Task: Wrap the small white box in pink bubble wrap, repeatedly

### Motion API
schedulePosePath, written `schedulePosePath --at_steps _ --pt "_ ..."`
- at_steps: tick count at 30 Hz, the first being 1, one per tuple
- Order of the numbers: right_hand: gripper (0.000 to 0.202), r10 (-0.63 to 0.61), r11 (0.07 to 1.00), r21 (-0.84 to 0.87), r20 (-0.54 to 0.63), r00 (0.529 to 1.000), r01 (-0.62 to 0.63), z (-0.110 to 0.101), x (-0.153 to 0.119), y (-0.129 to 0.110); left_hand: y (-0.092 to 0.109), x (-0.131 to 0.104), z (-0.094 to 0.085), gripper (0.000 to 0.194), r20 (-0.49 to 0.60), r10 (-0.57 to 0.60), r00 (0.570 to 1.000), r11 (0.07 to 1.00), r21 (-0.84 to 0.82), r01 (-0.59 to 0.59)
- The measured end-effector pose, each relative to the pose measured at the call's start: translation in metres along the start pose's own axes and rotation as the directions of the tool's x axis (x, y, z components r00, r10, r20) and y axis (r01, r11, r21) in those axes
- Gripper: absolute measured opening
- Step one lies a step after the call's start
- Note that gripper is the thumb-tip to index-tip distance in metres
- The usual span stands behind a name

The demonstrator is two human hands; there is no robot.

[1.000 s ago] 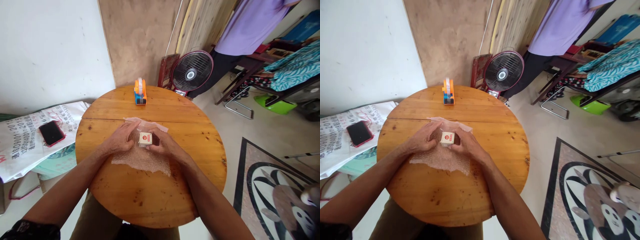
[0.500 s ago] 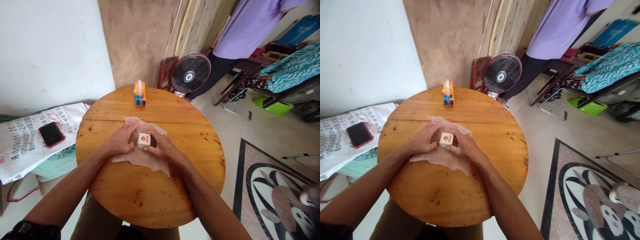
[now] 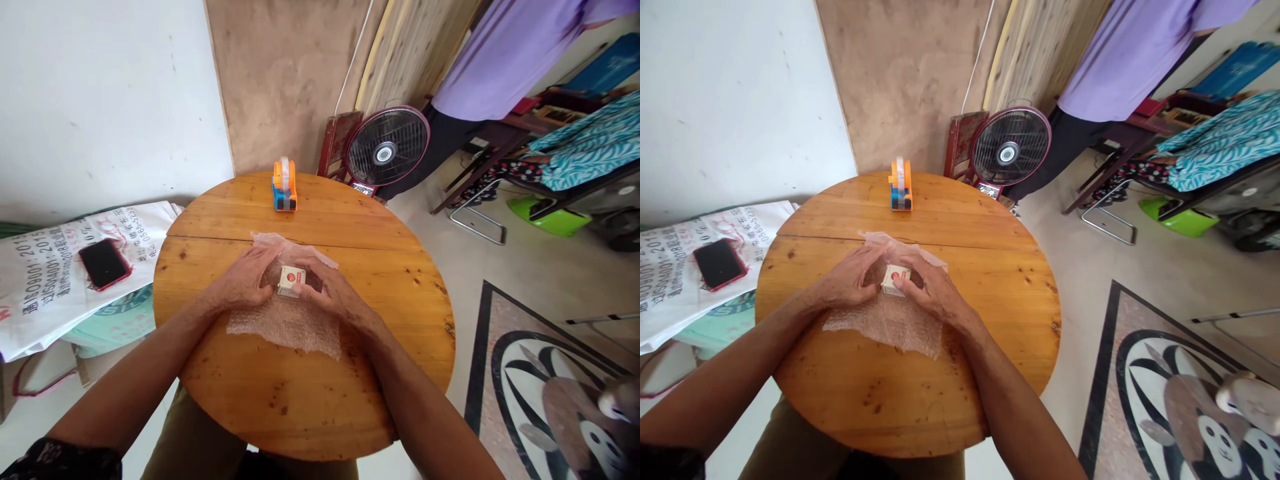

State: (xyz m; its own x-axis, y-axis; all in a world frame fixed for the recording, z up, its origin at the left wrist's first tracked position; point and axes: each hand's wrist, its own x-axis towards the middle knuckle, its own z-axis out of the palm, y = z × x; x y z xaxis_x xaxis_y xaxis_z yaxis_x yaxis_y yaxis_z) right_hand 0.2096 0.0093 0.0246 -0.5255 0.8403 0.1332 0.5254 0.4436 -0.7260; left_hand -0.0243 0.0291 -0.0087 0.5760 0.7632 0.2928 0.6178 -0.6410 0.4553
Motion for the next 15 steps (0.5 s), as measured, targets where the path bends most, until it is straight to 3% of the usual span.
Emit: schedulePosePath --at_steps 4,10,15 --pt "0.048 -0.047 0.989 0.138 -0.071 0.996 0.056 0.000 0.006 0.005 0.000 0.000 0.000 0.077 -0.002 0.009 1.000 1.000 -0.007 -0.009" --pt "0.062 0.070 0.886 0.465 -0.142 0.987 0.004 0.006 0.020 0.028 -0.003 -0.002 -0.001 0.081 -0.034 0.030 0.999 0.999 -0.039 -0.031" --pt "0.069 0.142 0.797 0.602 -0.113 0.983 -0.046 0.012 0.027 0.040 0.000 -0.002 -0.011 0.059 -0.080 -0.054 0.995 0.989 -0.141 0.042"
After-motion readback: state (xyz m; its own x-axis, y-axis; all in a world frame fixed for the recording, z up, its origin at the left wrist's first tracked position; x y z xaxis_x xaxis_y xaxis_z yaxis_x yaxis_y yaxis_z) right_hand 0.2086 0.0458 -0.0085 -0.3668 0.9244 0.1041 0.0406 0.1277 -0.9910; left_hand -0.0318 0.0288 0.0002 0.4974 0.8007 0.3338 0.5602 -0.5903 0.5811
